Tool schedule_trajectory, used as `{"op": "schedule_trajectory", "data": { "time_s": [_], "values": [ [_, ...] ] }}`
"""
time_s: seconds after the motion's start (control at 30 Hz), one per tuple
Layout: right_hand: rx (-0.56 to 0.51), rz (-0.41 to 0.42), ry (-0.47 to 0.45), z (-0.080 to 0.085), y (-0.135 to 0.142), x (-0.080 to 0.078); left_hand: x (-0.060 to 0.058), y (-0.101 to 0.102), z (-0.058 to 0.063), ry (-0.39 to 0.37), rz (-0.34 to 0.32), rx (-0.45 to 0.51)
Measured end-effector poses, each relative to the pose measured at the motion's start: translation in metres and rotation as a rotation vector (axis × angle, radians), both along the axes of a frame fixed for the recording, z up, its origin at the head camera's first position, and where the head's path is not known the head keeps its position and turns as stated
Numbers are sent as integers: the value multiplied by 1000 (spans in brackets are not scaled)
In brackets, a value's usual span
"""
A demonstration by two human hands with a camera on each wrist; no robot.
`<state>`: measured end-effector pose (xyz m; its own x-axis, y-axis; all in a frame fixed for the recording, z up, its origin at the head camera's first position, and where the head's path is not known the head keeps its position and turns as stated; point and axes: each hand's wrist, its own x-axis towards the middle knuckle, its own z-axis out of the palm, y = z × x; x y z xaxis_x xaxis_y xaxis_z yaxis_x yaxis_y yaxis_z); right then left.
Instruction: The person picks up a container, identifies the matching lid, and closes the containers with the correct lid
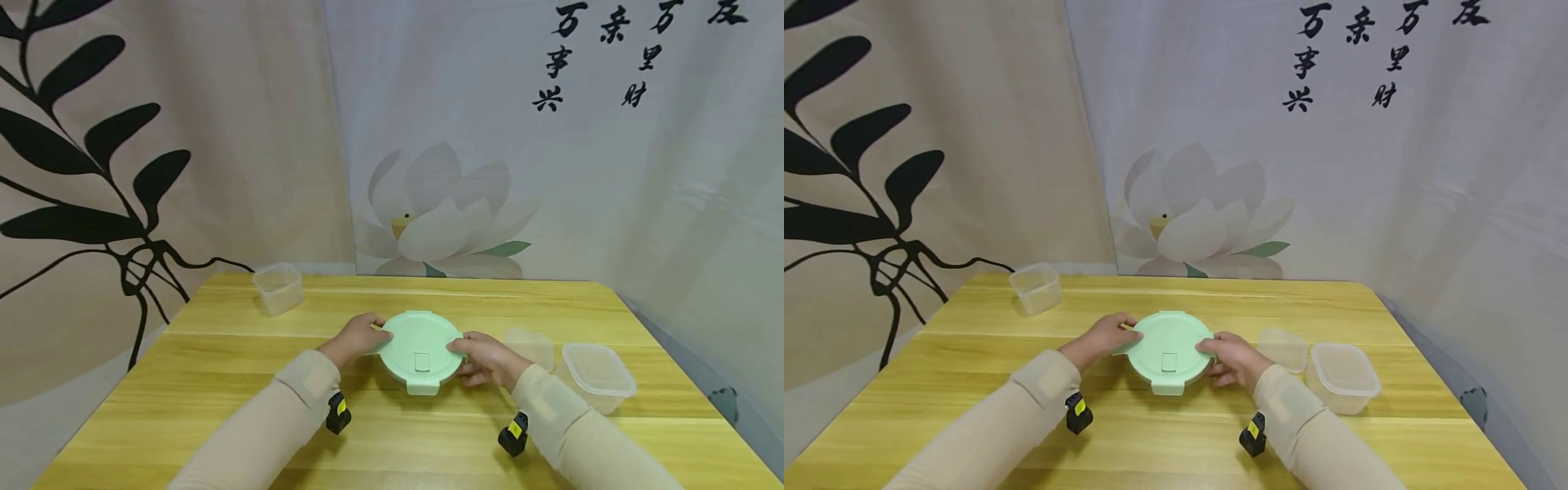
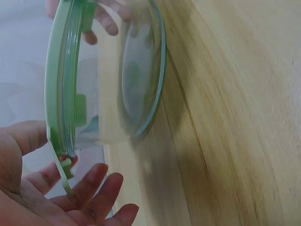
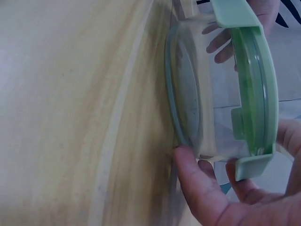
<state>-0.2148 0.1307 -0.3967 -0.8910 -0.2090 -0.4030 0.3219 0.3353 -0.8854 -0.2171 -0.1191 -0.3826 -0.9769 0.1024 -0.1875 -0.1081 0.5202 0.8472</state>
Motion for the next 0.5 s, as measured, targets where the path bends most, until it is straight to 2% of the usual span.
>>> {"op": "schedule_trajectory", "data": {
  "time_s": [0.2,0.37,0.5],
  "values": [
    [-13,0,-3,0,0,1,3,1,1,-12,11,-33],
    [-12,-1,0,-1,0,1,9,-2,6,0,4,-131],
    [-13,-7,2,-2,-1,1,17,-6,12,-18,6,-177]
  ]
}}
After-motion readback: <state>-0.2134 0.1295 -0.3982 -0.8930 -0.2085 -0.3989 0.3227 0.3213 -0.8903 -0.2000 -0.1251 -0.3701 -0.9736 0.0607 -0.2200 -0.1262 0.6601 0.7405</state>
